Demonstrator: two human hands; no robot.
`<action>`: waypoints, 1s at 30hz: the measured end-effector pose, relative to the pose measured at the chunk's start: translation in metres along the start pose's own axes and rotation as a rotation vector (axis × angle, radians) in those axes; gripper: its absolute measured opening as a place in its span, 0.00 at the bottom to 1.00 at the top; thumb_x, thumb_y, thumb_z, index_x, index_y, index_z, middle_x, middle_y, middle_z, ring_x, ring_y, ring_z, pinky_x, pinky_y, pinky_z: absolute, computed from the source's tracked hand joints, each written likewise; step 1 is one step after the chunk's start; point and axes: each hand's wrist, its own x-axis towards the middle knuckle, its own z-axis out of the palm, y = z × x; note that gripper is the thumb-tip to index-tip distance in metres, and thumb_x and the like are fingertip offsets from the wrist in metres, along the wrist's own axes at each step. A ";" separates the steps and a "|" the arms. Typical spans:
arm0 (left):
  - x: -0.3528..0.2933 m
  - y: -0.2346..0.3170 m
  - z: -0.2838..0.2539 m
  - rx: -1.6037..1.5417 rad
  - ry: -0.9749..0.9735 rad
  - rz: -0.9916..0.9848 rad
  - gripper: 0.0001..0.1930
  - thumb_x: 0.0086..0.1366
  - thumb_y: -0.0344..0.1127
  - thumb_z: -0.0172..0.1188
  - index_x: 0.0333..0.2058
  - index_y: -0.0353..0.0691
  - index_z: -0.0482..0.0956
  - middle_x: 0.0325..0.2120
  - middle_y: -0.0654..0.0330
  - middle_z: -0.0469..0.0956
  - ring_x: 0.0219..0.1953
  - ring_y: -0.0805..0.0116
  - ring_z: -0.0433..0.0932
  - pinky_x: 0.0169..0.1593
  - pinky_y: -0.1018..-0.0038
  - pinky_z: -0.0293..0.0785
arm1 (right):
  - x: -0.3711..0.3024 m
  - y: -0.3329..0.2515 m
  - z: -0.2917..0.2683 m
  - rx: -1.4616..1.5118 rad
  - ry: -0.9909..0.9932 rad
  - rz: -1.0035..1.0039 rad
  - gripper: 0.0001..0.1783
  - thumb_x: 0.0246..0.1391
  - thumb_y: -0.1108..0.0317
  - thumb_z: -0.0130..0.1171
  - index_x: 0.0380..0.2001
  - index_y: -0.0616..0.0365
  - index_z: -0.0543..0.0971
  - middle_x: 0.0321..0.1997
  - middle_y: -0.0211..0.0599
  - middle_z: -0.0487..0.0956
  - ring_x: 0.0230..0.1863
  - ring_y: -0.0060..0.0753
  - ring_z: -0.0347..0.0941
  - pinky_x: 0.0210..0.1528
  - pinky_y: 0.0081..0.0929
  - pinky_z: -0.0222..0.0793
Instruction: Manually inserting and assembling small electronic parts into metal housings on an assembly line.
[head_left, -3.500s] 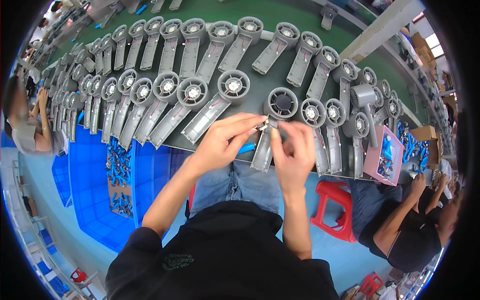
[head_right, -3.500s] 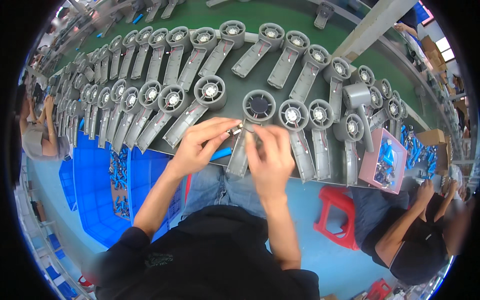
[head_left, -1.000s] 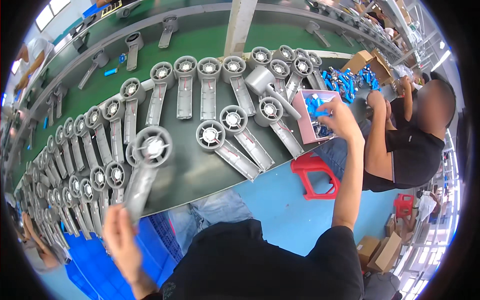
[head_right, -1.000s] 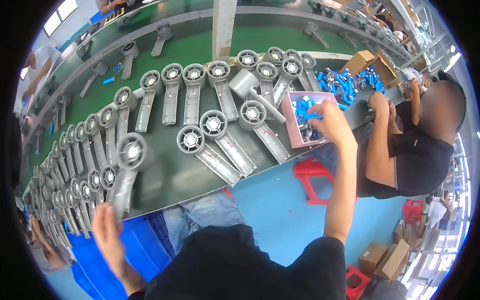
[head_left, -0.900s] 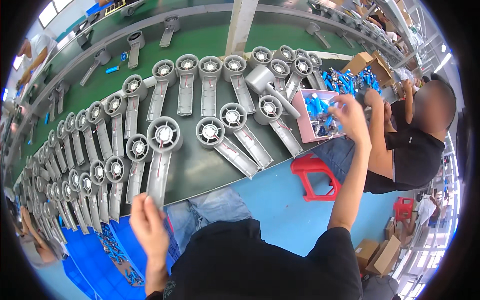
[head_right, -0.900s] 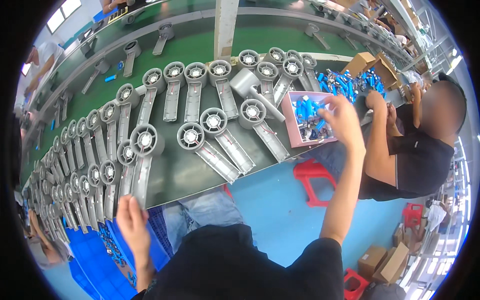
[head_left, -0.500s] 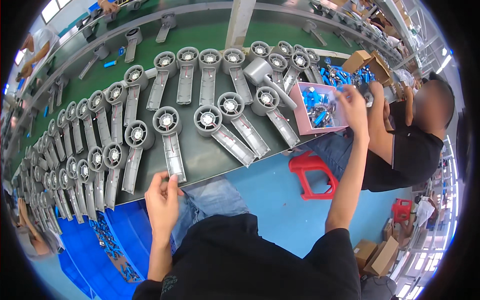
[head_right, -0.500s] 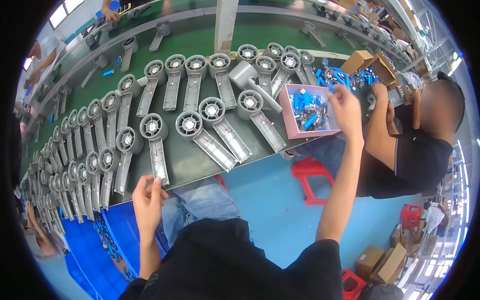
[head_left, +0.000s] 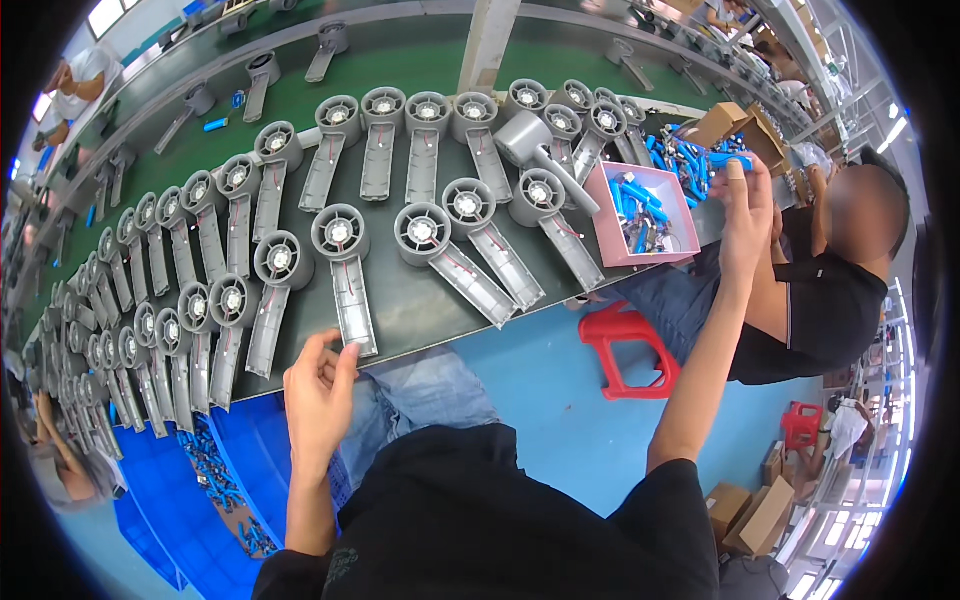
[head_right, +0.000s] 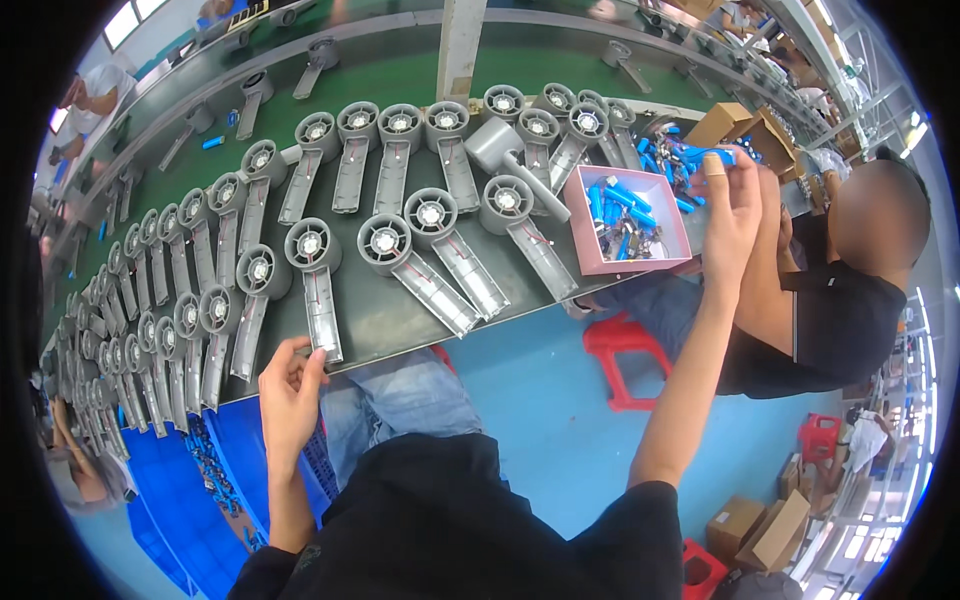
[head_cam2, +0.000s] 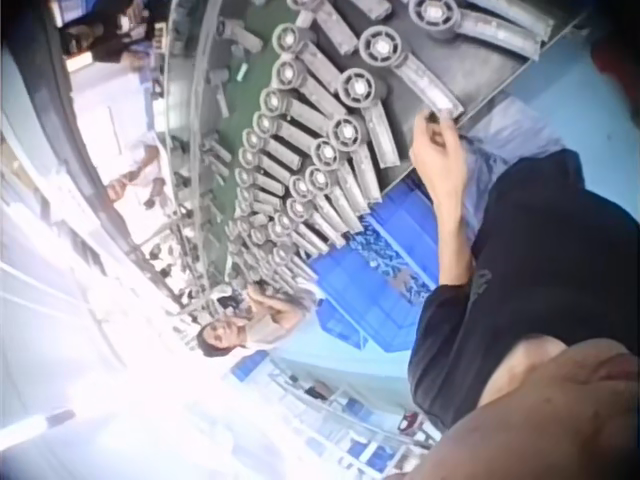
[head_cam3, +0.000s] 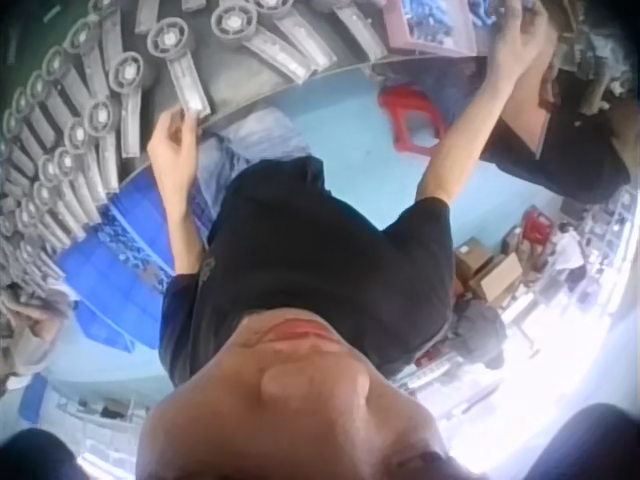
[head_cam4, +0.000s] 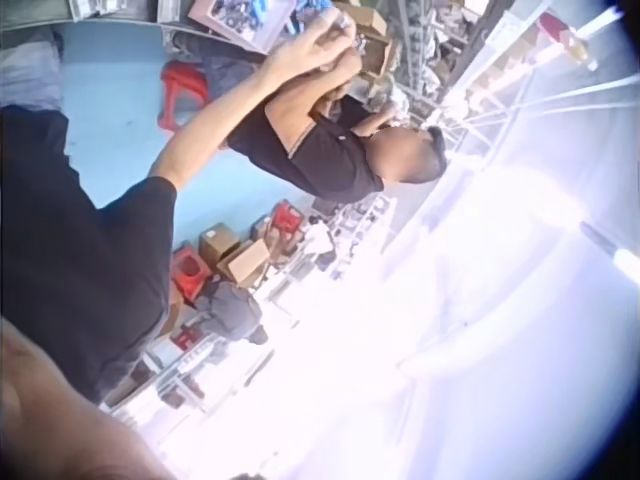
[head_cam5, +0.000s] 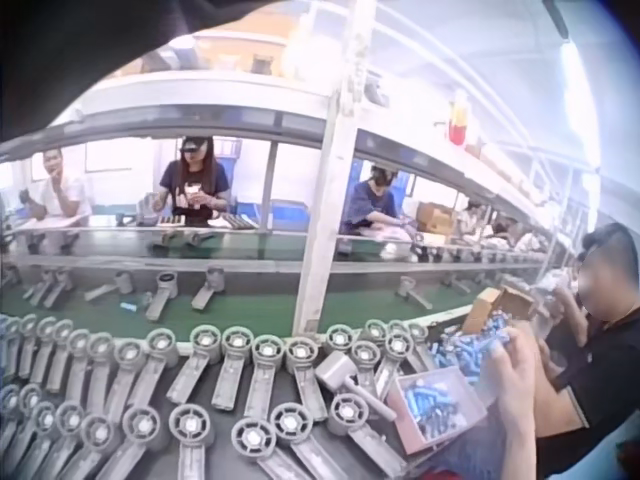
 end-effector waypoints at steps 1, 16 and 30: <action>-0.001 0.002 -0.003 0.002 0.002 -0.001 0.12 0.67 0.33 0.59 0.44 0.31 0.76 0.18 0.64 0.75 0.20 0.83 0.70 0.23 0.82 0.61 | -0.002 -0.003 0.003 0.082 -0.042 0.074 0.14 0.66 0.67 0.54 0.51 0.61 0.71 0.38 0.31 0.74 0.36 0.20 0.72 0.41 0.19 0.69; 0.009 0.046 0.024 -0.591 0.107 0.501 0.19 0.59 0.18 0.61 0.50 0.27 0.77 0.45 0.50 0.80 0.43 0.66 0.79 0.50 0.73 0.74 | -0.142 -0.101 0.194 0.980 -0.345 0.393 0.08 0.65 0.73 0.50 0.45 0.60 0.66 0.39 0.38 0.73 0.33 0.29 0.76 0.33 0.28 0.75; 0.017 0.005 -0.029 -0.934 0.099 0.540 0.11 0.64 0.25 0.51 0.44 0.28 0.75 0.48 0.41 0.76 0.52 0.58 0.77 0.53 0.67 0.73 | -0.196 -0.097 0.215 0.492 -1.047 0.433 0.19 0.52 0.83 0.59 0.49 0.65 0.75 0.41 0.35 0.78 0.34 0.21 0.75 0.41 0.20 0.72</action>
